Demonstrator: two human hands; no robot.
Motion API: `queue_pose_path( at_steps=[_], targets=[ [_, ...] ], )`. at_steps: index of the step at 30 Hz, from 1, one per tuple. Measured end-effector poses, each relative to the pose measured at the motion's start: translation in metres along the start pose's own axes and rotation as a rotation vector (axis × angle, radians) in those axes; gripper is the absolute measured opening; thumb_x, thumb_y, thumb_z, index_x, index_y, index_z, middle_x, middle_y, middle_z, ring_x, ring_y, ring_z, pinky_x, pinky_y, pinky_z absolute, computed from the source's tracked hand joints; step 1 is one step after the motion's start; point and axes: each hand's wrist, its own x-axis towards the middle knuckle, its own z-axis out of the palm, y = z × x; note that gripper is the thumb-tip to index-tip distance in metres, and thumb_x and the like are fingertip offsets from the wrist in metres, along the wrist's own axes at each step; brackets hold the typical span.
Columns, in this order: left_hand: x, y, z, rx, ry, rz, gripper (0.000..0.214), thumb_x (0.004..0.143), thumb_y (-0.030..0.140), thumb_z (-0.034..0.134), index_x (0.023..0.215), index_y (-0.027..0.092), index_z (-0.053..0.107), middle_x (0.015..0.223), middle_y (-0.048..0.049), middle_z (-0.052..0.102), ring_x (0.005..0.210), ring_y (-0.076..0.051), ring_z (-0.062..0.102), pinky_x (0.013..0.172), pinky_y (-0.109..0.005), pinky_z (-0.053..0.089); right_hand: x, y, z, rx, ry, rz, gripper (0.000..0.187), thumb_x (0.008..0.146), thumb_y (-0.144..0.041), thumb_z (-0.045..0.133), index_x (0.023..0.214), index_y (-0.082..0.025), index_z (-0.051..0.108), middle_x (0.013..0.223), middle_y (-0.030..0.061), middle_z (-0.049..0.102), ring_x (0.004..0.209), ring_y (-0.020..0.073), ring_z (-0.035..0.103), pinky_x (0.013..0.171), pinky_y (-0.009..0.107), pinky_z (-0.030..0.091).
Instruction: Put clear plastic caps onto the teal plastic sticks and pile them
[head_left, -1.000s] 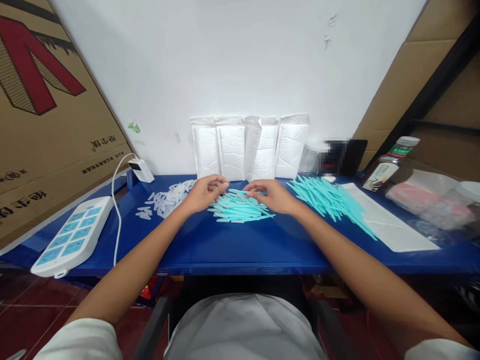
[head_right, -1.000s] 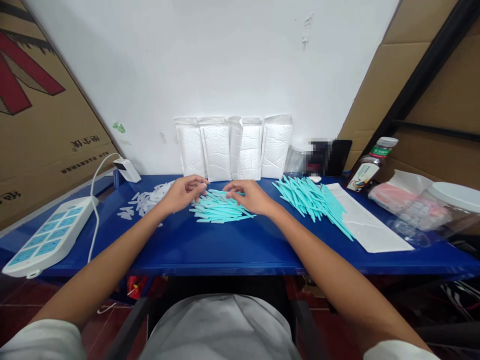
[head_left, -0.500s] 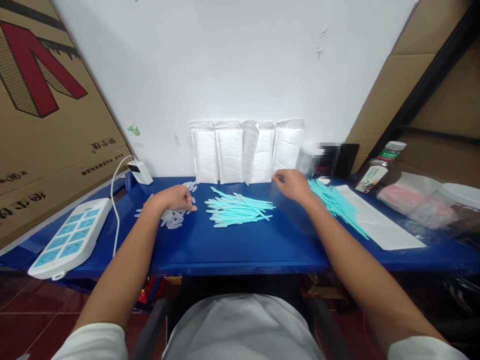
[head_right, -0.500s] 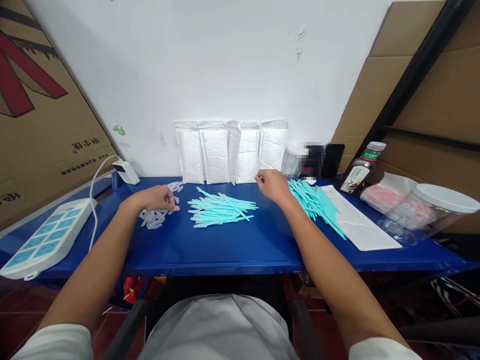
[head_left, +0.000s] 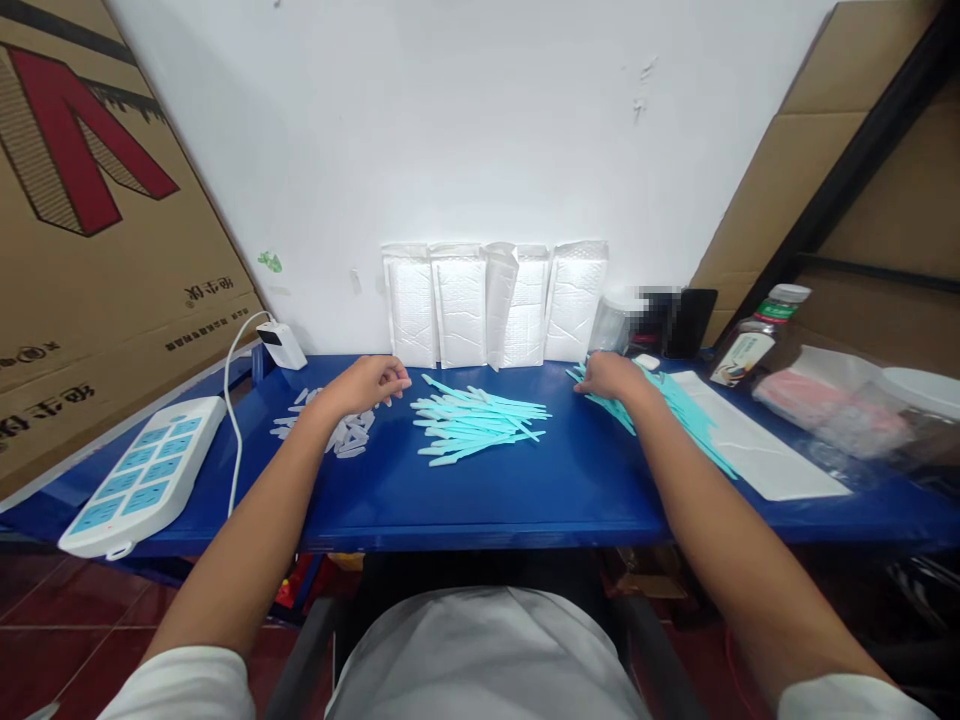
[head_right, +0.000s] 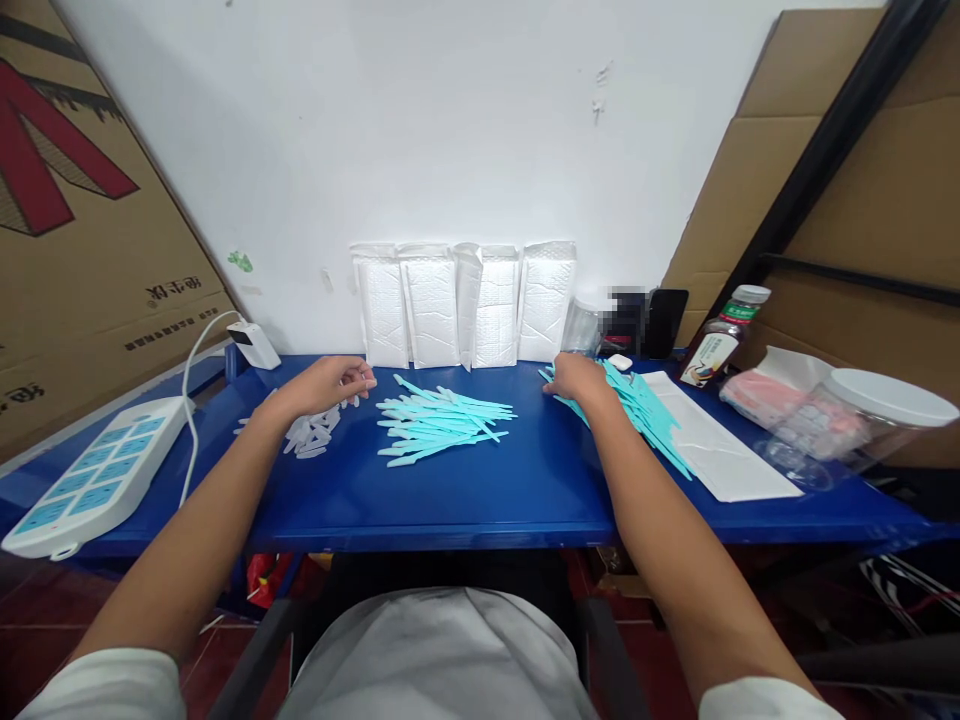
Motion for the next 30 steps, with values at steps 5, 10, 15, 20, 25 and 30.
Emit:
queue_pose_path(
  at_steps=[5, 10, 15, 20, 25, 30],
  targets=[
    [0.007, -0.003, 0.01, 0.08, 0.132, 0.103, 0.042, 0.095, 0.06, 0.061, 0.097, 0.02, 0.07, 0.086, -0.0068, 0.077, 0.066, -0.02, 0.069, 0.062, -0.029, 0.051, 0.004, -0.006, 0.007, -0.017, 0.024, -0.008, 0.029, 0.089, -0.035, 0.077, 0.108, -0.013, 0.081, 0.113, 0.0212, 0.077, 0.103, 0.0304, 0.074, 0.08, 0.033, 0.05],
    [0.012, -0.002, 0.02, 0.111, 0.172, 0.165, 0.039, 0.096, 0.055, 0.062, 0.105, 0.019, 0.075, 0.088, -0.007, 0.078, 0.068, -0.02, 0.069, 0.068, -0.03, 0.052, 0.002, -0.01, 0.007, 0.032, -0.008, -0.062, 0.024, 0.089, -0.033, 0.073, 0.098, -0.012, 0.081, 0.102, 0.0201, 0.078, 0.091, 0.0274, 0.073, 0.072, 0.03, 0.046],
    [0.012, 0.012, 0.029, -0.011, 0.179, 0.168, 0.043, 0.095, 0.05, 0.064, 0.116, 0.015, 0.078, 0.086, -0.0081, 0.079, 0.073, -0.021, 0.072, 0.072, -0.031, 0.054, -0.003, -0.021, 0.008, 0.079, -0.053, -0.295, 0.024, 0.093, -0.025, 0.063, 0.074, -0.016, 0.074, 0.079, 0.0115, 0.075, 0.073, 0.0222, 0.068, 0.067, 0.03, 0.04],
    [0.01, 0.02, 0.034, -0.037, 0.245, 0.183, 0.043, 0.091, 0.056, 0.07, 0.104, 0.017, 0.082, 0.092, -0.0089, 0.082, 0.078, -0.022, 0.072, 0.078, -0.031, 0.056, -0.008, -0.036, 0.009, 0.339, 0.261, -0.433, 0.017, 0.101, -0.027, 0.053, 0.104, -0.016, 0.066, 0.099, 0.0133, 0.077, 0.087, 0.0232, 0.068, 0.074, 0.029, 0.044],
    [0.01, 0.022, 0.039, -0.084, 0.23, 0.21, 0.046, 0.098, 0.057, 0.061, 0.104, 0.017, 0.083, 0.087, -0.0074, 0.081, 0.068, -0.018, 0.069, 0.071, -0.029, 0.055, -0.027, -0.059, 0.0, 0.784, 0.359, -0.604, 0.029, 0.106, -0.045, 0.048, 0.117, -0.021, 0.061, 0.077, 0.0013, 0.072, 0.072, 0.0191, 0.064, 0.078, 0.03, 0.049],
    [0.011, 0.025, 0.047, -0.121, 0.202, 0.237, 0.045, 0.102, 0.054, 0.057, 0.107, 0.017, 0.082, 0.091, -0.0075, 0.081, 0.069, -0.018, 0.069, 0.069, -0.028, 0.054, -0.039, -0.081, -0.002, 0.971, 0.278, -0.7, 0.042, 0.099, -0.057, 0.058, 0.104, -0.019, 0.074, 0.088, 0.0049, 0.076, 0.08, 0.0209, 0.066, 0.081, 0.034, 0.053]
  ],
)
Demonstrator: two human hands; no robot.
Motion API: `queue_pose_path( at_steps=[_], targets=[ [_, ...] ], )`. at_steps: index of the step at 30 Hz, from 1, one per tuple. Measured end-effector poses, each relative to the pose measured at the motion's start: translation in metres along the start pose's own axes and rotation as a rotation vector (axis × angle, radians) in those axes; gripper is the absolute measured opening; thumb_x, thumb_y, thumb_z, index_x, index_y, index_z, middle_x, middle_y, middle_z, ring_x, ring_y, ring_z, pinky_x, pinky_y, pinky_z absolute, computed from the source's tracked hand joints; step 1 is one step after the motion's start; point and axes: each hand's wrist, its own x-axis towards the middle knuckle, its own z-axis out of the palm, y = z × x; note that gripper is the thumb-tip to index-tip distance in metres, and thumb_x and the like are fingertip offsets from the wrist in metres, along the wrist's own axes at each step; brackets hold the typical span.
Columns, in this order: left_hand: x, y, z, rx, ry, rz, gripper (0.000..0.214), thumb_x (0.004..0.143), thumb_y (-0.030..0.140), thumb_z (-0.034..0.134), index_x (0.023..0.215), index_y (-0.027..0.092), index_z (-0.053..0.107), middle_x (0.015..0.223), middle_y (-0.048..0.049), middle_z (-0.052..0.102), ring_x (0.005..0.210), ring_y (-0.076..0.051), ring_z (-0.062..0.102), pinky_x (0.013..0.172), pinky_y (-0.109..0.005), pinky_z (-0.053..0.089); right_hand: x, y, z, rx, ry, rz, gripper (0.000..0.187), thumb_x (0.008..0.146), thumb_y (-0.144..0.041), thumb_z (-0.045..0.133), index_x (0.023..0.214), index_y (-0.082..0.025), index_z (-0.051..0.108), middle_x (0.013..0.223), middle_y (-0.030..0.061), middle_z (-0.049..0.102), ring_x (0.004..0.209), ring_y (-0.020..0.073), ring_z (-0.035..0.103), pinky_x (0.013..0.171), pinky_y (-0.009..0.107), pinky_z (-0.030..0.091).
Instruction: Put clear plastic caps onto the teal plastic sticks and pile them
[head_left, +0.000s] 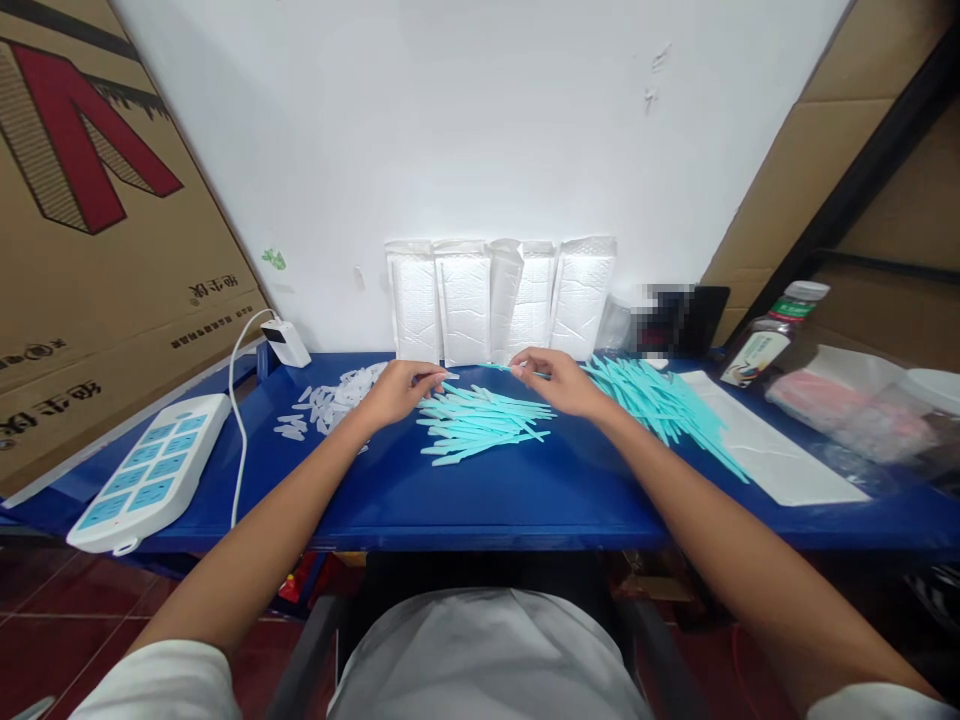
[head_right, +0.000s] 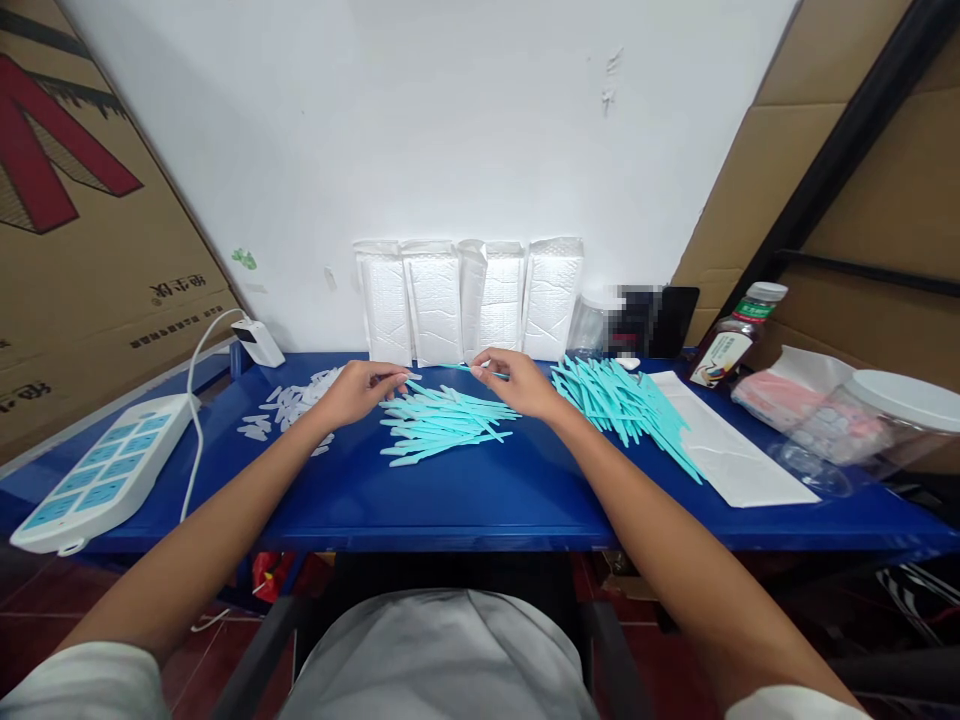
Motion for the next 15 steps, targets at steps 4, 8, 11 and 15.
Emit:
queue_pose_path(
  at_steps=[4, 8, 11, 15],
  targets=[
    [-0.0002, 0.0031, 0.0052, -0.012, -0.007, 0.01, 0.045, 0.102, 0.055, 0.056, 0.106, 0.017, 0.081, 0.091, -0.007, 0.081, 0.071, -0.018, 0.07, 0.069, -0.028, 0.055, 0.0012, -0.0023, 0.0034, 0.083, -0.041, 0.032, 0.045, 0.102, -0.055, 0.054, 0.105, -0.018, 0.079, 0.108, 0.0086, 0.08, 0.093, 0.0252, 0.071, 0.083, 0.038, 0.055],
    [-0.0007, 0.0053, 0.0063, -0.015, -0.015, 0.006, 0.047, 0.102, 0.057, 0.056, 0.105, 0.017, 0.08, 0.091, -0.0065, 0.081, 0.07, -0.019, 0.07, 0.068, -0.028, 0.054, 0.0008, -0.0044, 0.0002, 0.033, -0.008, 0.024, 0.034, 0.099, -0.048, 0.063, 0.103, -0.02, 0.082, 0.108, 0.0089, 0.081, 0.099, 0.0265, 0.072, 0.091, 0.041, 0.055],
    [-0.0009, 0.0072, 0.0061, -0.018, -0.021, -0.005, 0.047, 0.101, 0.058, 0.056, 0.102, 0.017, 0.081, 0.088, -0.0065, 0.081, 0.07, -0.019, 0.07, 0.068, -0.028, 0.054, -0.0007, -0.0063, -0.0002, -0.004, 0.027, -0.016, 0.029, 0.098, -0.045, 0.067, 0.102, -0.022, 0.082, 0.108, 0.0087, 0.08, 0.102, 0.0257, 0.072, 0.092, 0.039, 0.054],
    [-0.0005, 0.0101, 0.0067, -0.008, -0.03, -0.007, 0.046, 0.101, 0.057, 0.058, 0.1, 0.018, 0.081, 0.085, -0.0053, 0.08, 0.072, -0.019, 0.07, 0.069, -0.028, 0.054, -0.0025, -0.0074, 0.0011, -0.004, 0.023, -0.046, 0.031, 0.099, -0.048, 0.065, 0.102, -0.023, 0.082, 0.108, 0.0087, 0.079, 0.101, 0.0254, 0.071, 0.089, 0.038, 0.055]
  ],
)
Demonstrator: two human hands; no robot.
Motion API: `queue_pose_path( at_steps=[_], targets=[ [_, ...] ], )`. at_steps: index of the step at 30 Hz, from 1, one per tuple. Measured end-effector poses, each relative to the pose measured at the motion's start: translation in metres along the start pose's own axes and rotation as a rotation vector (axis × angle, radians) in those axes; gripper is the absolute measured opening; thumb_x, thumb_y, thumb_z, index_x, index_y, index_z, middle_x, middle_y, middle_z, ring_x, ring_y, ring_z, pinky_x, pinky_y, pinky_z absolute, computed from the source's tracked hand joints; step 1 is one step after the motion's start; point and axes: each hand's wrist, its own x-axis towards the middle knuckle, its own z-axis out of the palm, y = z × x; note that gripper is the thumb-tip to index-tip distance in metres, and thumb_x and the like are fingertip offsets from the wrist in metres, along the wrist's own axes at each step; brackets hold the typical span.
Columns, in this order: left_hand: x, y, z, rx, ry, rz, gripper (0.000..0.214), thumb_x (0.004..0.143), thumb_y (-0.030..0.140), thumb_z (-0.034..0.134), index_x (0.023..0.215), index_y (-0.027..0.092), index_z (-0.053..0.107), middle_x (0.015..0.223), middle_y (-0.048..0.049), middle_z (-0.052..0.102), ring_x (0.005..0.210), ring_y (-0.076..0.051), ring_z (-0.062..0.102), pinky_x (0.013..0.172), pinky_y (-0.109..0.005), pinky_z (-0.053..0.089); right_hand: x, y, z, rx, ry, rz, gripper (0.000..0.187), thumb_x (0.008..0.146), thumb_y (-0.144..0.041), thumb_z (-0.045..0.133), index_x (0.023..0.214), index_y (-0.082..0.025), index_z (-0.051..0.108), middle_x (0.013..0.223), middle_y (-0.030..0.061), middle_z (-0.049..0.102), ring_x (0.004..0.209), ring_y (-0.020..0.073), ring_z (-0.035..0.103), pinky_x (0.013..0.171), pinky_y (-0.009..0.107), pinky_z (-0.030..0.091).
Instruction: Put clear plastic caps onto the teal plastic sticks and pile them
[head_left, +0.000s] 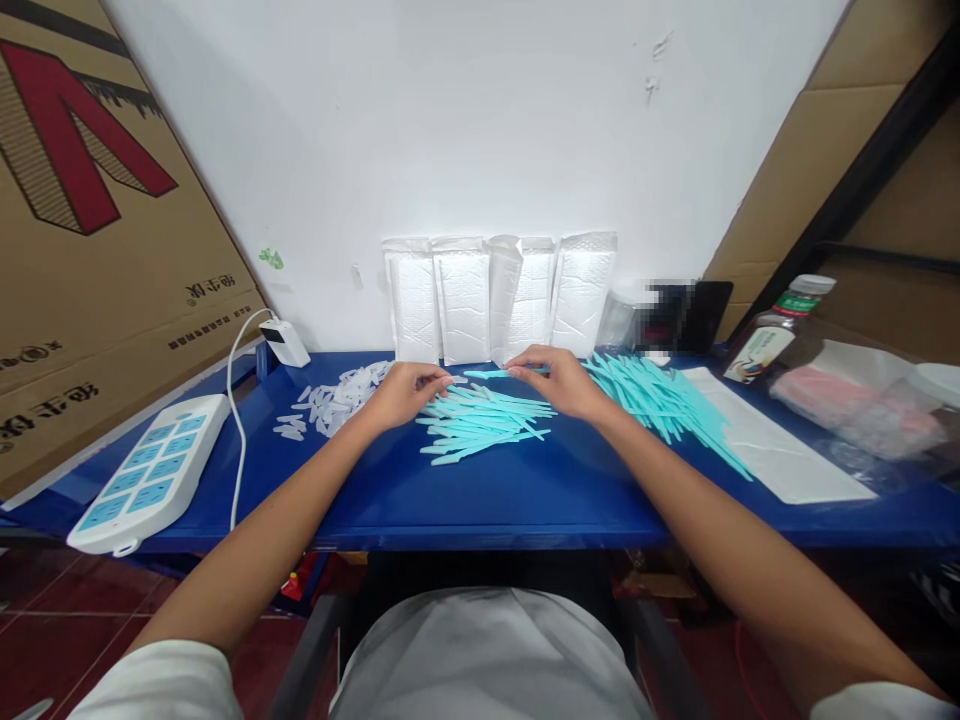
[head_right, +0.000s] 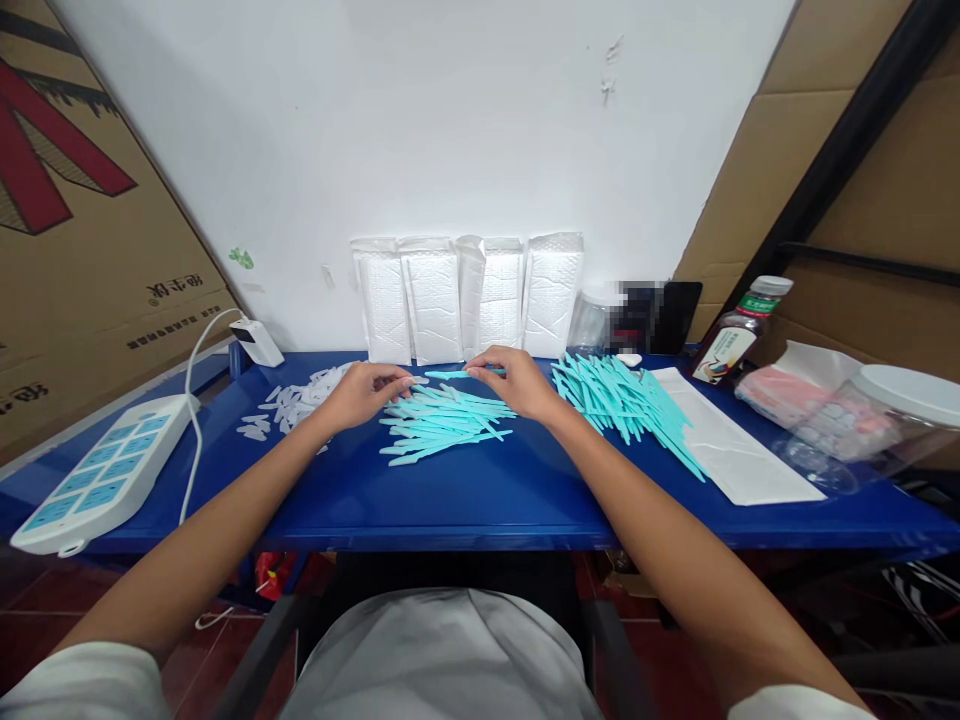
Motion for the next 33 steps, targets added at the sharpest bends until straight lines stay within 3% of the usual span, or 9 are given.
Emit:
queue_pose_path(
  at_steps=[16, 26, 30, 33],
  targets=[
    [0.0, 0.004, 0.0, -0.002, 0.015, -0.009, 0.045, 0.1, 0.057, 0.059, 0.094, 0.018, 0.08, 0.082, -0.0052, 0.079, 0.072, -0.019, 0.07, 0.069, -0.028, 0.053, 0.0, -0.005, -0.001, -0.008, -0.026, -0.037, 0.032, 0.1, -0.049, 0.064, 0.104, -0.023, 0.083, 0.106, 0.009, 0.078, 0.1, 0.0248, 0.071, 0.082, 0.036, 0.055],
    [-0.005, 0.016, 0.017, -0.155, 0.038, 0.008, 0.044, 0.1, 0.055, 0.059, 0.087, 0.016, 0.074, 0.076, -0.0053, 0.075, 0.064, -0.017, 0.066, 0.062, -0.027, 0.052, -0.003, -0.012, 0.019, 0.042, -0.009, -0.049, 0.028, 0.101, -0.045, 0.063, 0.101, -0.024, 0.081, 0.1, 0.0069, 0.077, 0.095, 0.0225, 0.07, 0.083, 0.035, 0.054],
    [-0.001, 0.019, 0.013, 0.038, 0.04, 0.033, 0.044, 0.103, 0.054, 0.054, 0.096, 0.018, 0.077, 0.085, -0.006, 0.078, 0.071, -0.02, 0.068, 0.069, -0.029, 0.052, -0.001, -0.007, 0.018, 0.037, -0.012, -0.013, 0.03, 0.1, -0.047, 0.064, 0.101, -0.022, 0.082, 0.104, 0.0075, 0.079, 0.097, 0.0236, 0.07, 0.086, 0.036, 0.054],
    [0.0, 0.01, -0.004, 0.321, 0.085, 0.019, 0.043, 0.106, 0.052, 0.049, 0.117, 0.019, 0.076, 0.102, -0.0092, 0.08, 0.09, -0.025, 0.071, 0.082, -0.032, 0.05, 0.001, 0.002, 0.016, 0.038, -0.087, 0.033, 0.036, 0.101, -0.049, 0.06, 0.101, -0.02, 0.082, 0.103, 0.0075, 0.081, 0.096, 0.0241, 0.072, 0.088, 0.037, 0.054]
  ],
)
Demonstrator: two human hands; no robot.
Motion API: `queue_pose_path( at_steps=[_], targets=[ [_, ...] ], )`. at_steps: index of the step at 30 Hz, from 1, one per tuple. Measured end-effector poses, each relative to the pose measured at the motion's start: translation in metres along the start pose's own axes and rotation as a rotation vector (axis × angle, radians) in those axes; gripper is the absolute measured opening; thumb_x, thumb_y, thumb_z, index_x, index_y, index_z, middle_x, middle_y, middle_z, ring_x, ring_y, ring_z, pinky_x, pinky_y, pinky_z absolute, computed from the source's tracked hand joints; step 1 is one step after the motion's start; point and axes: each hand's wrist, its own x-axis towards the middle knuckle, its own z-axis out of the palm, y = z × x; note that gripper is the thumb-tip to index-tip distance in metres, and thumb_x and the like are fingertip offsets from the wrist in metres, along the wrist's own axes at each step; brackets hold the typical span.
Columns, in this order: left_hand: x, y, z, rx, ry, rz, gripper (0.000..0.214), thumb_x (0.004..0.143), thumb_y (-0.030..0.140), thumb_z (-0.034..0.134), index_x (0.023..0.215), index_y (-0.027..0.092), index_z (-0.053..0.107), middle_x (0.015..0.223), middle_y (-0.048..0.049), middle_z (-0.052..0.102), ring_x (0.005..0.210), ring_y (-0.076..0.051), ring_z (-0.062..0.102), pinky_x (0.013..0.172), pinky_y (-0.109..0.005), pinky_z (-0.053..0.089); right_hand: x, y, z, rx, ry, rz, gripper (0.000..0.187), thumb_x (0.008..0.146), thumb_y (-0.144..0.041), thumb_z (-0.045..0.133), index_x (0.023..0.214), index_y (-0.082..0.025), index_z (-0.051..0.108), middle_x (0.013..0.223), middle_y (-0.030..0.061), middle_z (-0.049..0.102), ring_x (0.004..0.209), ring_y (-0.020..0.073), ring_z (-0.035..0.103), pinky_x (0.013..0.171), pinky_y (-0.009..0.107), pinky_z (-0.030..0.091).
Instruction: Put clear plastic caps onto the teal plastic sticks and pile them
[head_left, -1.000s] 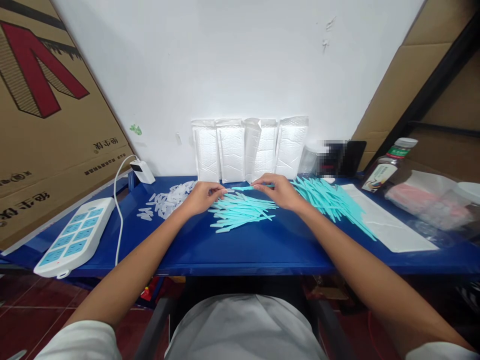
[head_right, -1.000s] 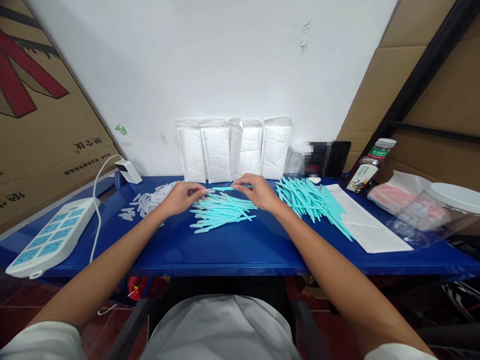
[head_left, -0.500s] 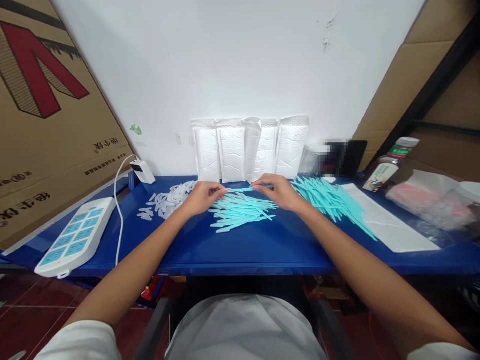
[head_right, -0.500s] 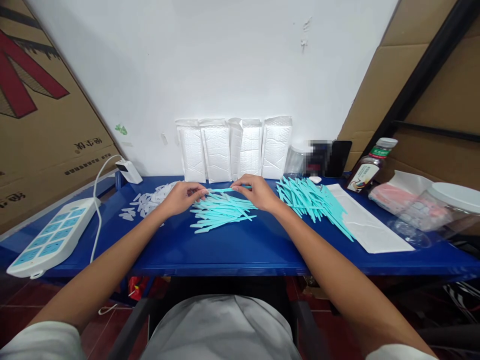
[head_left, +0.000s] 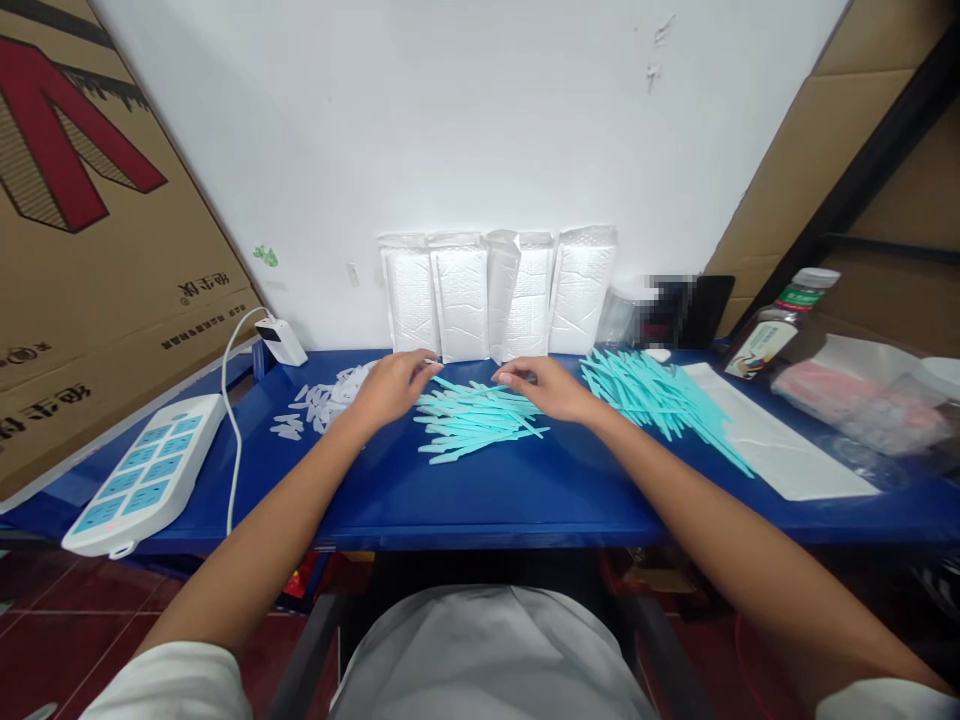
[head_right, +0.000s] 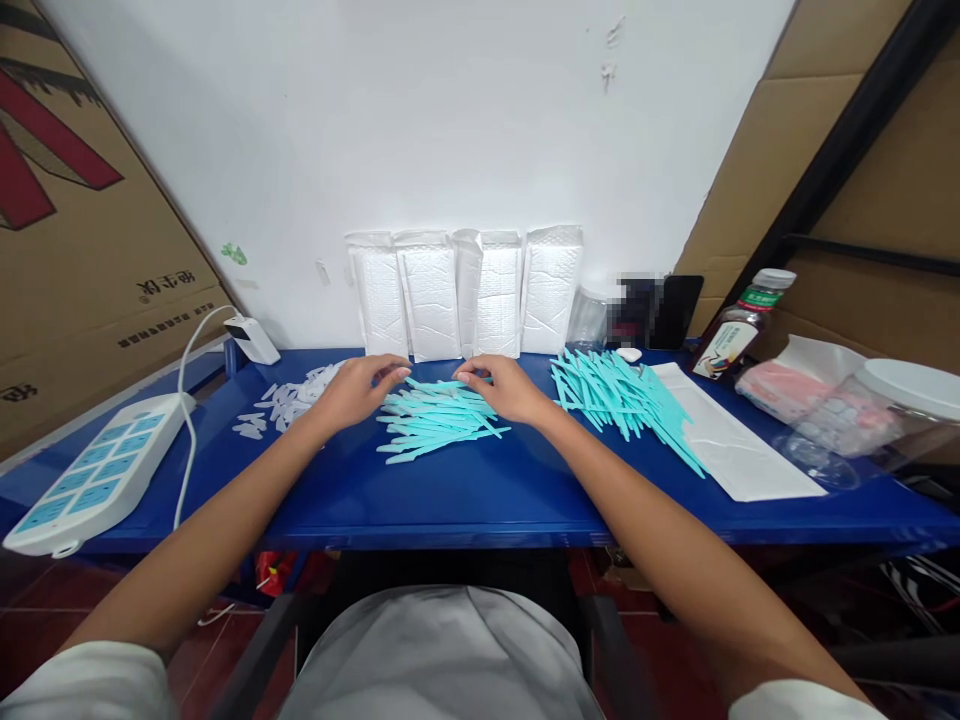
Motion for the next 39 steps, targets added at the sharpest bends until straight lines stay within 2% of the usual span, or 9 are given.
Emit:
queue_pose_path(
  at_steps=[2, 4, 9, 13, 18, 27, 31, 34, 39],
  targets=[
    [0.0, -0.019, -0.013, 0.178, 0.024, -0.074, 0.043, 0.106, 0.048, 0.048, 0.126, 0.019, 0.072, 0.107, -0.0122, 0.078, 0.097, -0.028, 0.071, 0.085, -0.034, 0.049, 0.001, 0.006, -0.003, -0.006, -0.054, 0.043, 0.039, 0.103, -0.048, 0.056, 0.102, -0.019, 0.082, 0.105, 0.0079, 0.081, 0.097, 0.0245, 0.073, 0.086, 0.036, 0.054],
    [-0.002, -0.043, -0.028, 0.309, -0.036, -0.148, 0.035, 0.102, 0.045, 0.054, 0.114, 0.019, 0.075, 0.106, -0.0127, 0.077, 0.095, -0.029, 0.07, 0.081, -0.033, 0.047, 0.001, 0.011, -0.01, -0.06, -0.05, 0.079, 0.038, 0.104, -0.044, 0.054, 0.103, -0.019, 0.082, 0.109, 0.0082, 0.081, 0.1, 0.0246, 0.073, 0.086, 0.035, 0.054],
    [-0.006, -0.081, -0.047, 0.362, -0.21, -0.312, 0.023, 0.088, 0.039, 0.071, 0.102, 0.021, 0.074, 0.096, -0.008, 0.078, 0.086, -0.027, 0.071, 0.073, -0.03, 0.045, 0.0, 0.022, -0.035, -0.499, 0.107, 0.187, 0.026, 0.1, -0.031, 0.059, 0.102, -0.018, 0.081, 0.105, 0.0098, 0.081, 0.093, 0.0245, 0.072, 0.084, 0.034, 0.051],
    [-0.005, -0.074, -0.037, 0.443, -0.329, -0.354, 0.032, 0.09, 0.053, 0.067, 0.097, 0.023, 0.075, 0.094, -0.0094, 0.078, 0.087, -0.029, 0.072, 0.073, -0.032, 0.048, -0.001, 0.032, -0.054, -0.792, 0.138, 0.352, 0.028, 0.1, -0.031, 0.057, 0.106, -0.018, 0.082, 0.107, 0.0132, 0.081, 0.1, 0.0286, 0.073, 0.087, 0.035, 0.05],
    [-0.003, -0.064, -0.022, 0.641, -0.344, -0.425, 0.041, 0.095, 0.056, 0.059, 0.097, 0.019, 0.077, 0.104, -0.0185, 0.078, 0.098, -0.037, 0.074, 0.08, -0.038, 0.053, -0.005, 0.042, -0.074, -0.902, 0.154, 0.571, 0.033, 0.1, -0.034, 0.056, 0.112, -0.018, 0.082, 0.111, 0.0178, 0.079, 0.105, 0.0331, 0.073, 0.088, 0.039, 0.052],
    [-0.003, -0.064, -0.021, 0.615, -0.42, -0.424, 0.039, 0.095, 0.048, 0.054, 0.099, 0.018, 0.078, 0.106, -0.0192, 0.078, 0.099, -0.038, 0.074, 0.08, -0.041, 0.055, -0.013, 0.052, -0.095, -0.953, -0.171, 0.839, 0.051, 0.09, -0.054, 0.073, 0.119, -0.012, 0.076, 0.117, 0.0222, 0.076, 0.105, 0.0341, 0.073, 0.081, 0.038, 0.053],
    [-0.003, -0.065, -0.019, 0.548, -0.437, -0.353, 0.032, 0.093, 0.04, 0.055, 0.089, 0.018, 0.077, 0.094, -0.0172, 0.078, 0.091, -0.036, 0.075, 0.077, -0.039, 0.053, -0.013, 0.057, -0.09, -0.951, -0.316, 0.823, 0.052, 0.088, -0.05, 0.076, 0.122, -0.011, 0.074, 0.119, 0.0222, 0.075, 0.106, 0.0329, 0.073, 0.078, 0.035, 0.052],
    [-0.003, -0.068, -0.017, 0.45, -0.342, -0.272, 0.029, 0.094, 0.039, 0.055, 0.091, 0.018, 0.074, 0.091, -0.0146, 0.078, 0.086, -0.033, 0.074, 0.075, -0.037, 0.052, -0.011, 0.057, -0.083, -0.937, -0.363, 0.769, 0.038, 0.091, -0.042, 0.072, 0.113, -0.011, 0.076, 0.114, 0.0216, 0.077, 0.1, 0.0314, 0.074, 0.074, 0.033, 0.05],
    [0.001, -0.061, -0.014, 0.007, -0.12, -0.121, 0.032, 0.094, 0.05, 0.062, 0.096, 0.019, 0.07, 0.091, -0.0094, 0.078, 0.083, -0.024, 0.072, 0.073, -0.032, 0.053, -0.006, 0.046, -0.074, -0.743, -0.263, 0.631, 0.023, 0.096, -0.032, 0.062, 0.09, -0.013, 0.074, 0.089, 0.0163, 0.079, 0.079, 0.0249, 0.073, 0.068, 0.03, 0.047]
  ],
)
